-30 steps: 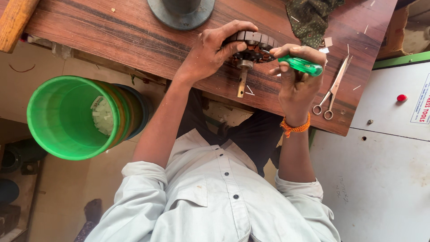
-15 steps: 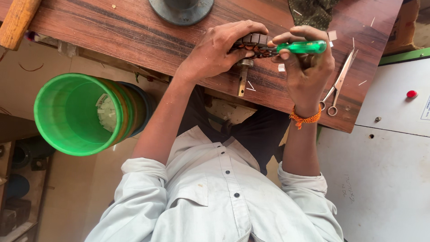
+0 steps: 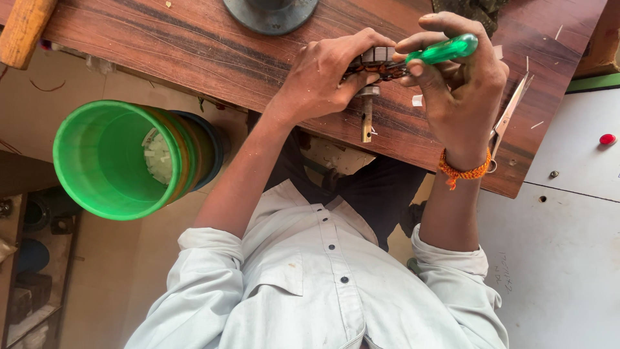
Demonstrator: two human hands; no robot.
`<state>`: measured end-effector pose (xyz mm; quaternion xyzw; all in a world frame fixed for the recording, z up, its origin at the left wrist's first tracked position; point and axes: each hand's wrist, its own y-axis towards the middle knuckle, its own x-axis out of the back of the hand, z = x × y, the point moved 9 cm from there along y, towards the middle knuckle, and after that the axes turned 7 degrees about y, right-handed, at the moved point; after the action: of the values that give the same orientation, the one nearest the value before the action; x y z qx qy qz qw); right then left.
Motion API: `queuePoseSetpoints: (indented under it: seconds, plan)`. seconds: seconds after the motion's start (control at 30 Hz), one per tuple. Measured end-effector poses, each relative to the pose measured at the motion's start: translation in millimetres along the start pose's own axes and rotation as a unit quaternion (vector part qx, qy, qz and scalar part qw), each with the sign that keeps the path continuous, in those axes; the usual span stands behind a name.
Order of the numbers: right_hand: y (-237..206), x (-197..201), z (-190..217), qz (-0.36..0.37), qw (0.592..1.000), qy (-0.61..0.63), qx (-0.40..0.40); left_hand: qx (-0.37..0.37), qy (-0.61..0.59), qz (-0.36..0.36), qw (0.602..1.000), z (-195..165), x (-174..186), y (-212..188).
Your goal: The person inserts small white paper pieces into the slots of a circular electrical component, likely a motor rotor. They use a green screwdriver to press the paper into place and scissors to cut the paper to size. The person repeats this process for multiple slots.
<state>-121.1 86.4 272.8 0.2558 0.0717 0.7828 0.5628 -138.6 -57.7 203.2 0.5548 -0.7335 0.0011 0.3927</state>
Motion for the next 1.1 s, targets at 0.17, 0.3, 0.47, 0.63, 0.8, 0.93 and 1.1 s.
queuePoseSetpoints:
  seconds: [0.17, 0.3, 0.47, 0.63, 0.8, 0.93, 1.1]
  plan:
    - [1, -12, 5, -0.093, 0.995, -0.028, -0.022, -0.008, -0.010, -0.036, 0.999, 7, 3, 7]
    - [-11, -19, 4, -0.140, 0.985, -0.074, -0.070, -0.017, -0.023, -0.050, 0.998, 8, 5, 4]
    - [-12, -15, 10, -0.068, 0.997, -0.039, -0.014, -0.021, -0.041, -0.030, 0.998, 3, 6, -4]
    - [-19, -3, -4, -0.008, 0.999, 0.050, 0.018, -0.020, -0.044, -0.007, 0.999, 6, 4, -14]
    - [-39, 9, -23, 0.000, 0.998, 0.064, 0.028, -0.046, -0.058, -0.013, 0.997, 9, -3, -13]
    - [-53, 10, -36, -0.050, 0.988, 0.129, 0.068, -0.040, -0.088, -0.007, 0.995, 10, -7, -9]
    - [-63, 24, -51, -0.108, 0.985, 0.116, 0.065, -0.038, -0.106, 0.001, 0.994, 4, -6, -18]
